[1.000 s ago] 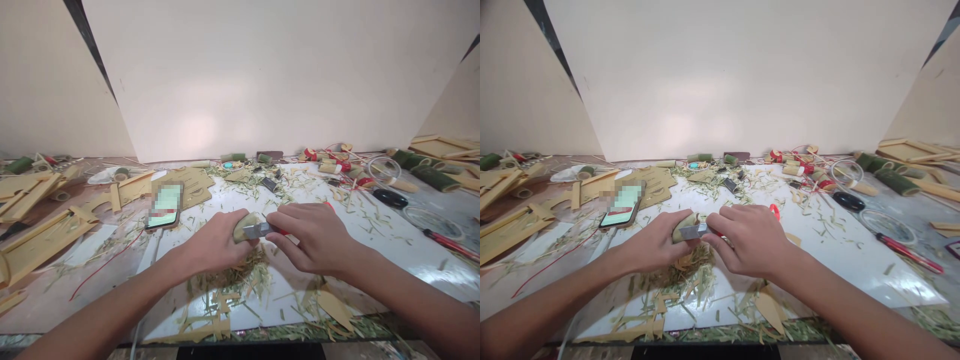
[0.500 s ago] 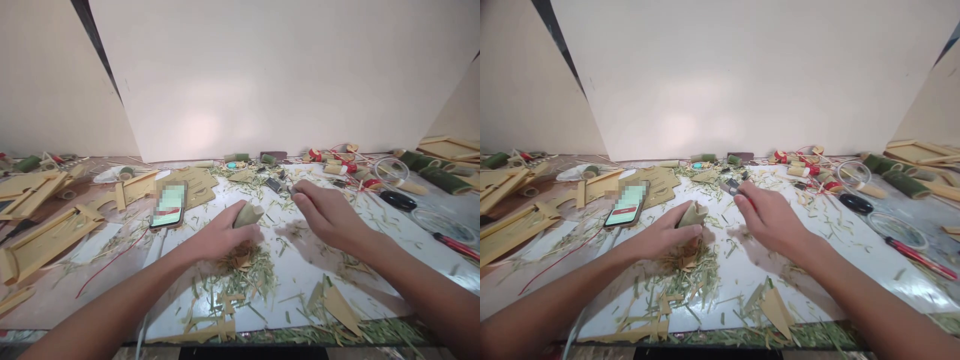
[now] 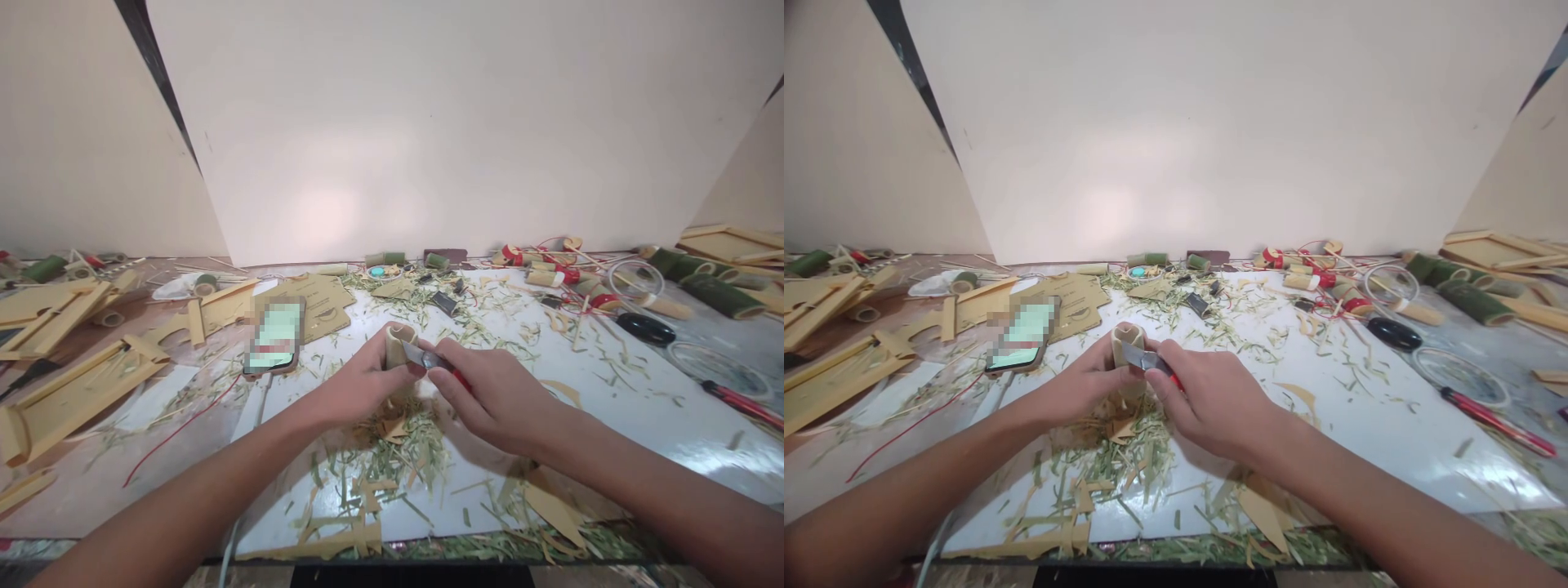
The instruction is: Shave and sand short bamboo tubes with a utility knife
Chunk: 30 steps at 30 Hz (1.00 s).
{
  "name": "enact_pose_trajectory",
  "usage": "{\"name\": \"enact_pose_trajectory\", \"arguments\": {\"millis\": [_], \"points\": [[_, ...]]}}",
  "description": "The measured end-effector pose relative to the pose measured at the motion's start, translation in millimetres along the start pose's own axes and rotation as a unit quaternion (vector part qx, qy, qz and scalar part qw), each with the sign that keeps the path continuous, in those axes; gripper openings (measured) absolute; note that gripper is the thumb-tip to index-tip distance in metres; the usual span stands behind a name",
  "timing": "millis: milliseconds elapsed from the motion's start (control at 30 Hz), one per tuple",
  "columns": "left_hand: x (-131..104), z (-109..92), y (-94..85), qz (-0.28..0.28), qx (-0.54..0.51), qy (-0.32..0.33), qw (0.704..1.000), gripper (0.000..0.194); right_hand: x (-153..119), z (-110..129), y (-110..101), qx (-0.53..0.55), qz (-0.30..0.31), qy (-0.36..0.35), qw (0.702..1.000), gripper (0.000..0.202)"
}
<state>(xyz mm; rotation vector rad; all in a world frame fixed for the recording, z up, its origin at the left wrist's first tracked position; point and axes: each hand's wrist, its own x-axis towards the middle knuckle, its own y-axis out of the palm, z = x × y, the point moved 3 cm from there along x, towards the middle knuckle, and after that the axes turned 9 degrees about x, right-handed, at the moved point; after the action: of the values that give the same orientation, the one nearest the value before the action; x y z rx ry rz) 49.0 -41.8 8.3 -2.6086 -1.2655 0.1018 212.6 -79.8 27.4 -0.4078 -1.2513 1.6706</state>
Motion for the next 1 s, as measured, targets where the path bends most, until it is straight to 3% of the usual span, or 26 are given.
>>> {"name": "enact_pose_trajectory", "arguments": {"millis": [233,633,700,767,833,900,1000], "points": [[0.3,0.3,4.0,0.011,-0.019,-0.008,1.0,0.025,0.3,2.7,1.6,-0.042,0.001,-0.013,0.999,0.037],[0.6,3.8,2.1,0.005,-0.064,-0.012,0.998,0.026,2.3,6.6,-2.6,-0.106,-0.043,-0.033,0.993,0.031],[-1.0,-0.2,0.2,0.012,-0.062,-0.011,0.998,0.032,6.0,-2.3,-9.5,-0.114,-0.047,-0.013,0.992,0.032],[-3.5,-6.0,-0.2,0.049,-0.08,-0.001,0.996,0.034,10.0,-23.4,-24.8,-0.131,-0.079,0.057,0.987,0.033],[-5.3,-10.3,-0.5,0.083,-0.101,0.0,0.991,0.033,11.7,-49.5,-44.6,-0.153,-0.15,0.146,0.966,0.031],[-4.8,-9.5,-2.3,0.08,-0.098,-0.021,0.992,0.036,12.1,-66.9,-57.5,-0.149,-0.201,0.176,0.952,0.03],[-1.3,-2.3,-6.0,0.048,-0.099,-0.03,0.993,0.03,12.1,-64.9,-52.5,-0.086,-0.165,0.154,0.97,0.03]]}}
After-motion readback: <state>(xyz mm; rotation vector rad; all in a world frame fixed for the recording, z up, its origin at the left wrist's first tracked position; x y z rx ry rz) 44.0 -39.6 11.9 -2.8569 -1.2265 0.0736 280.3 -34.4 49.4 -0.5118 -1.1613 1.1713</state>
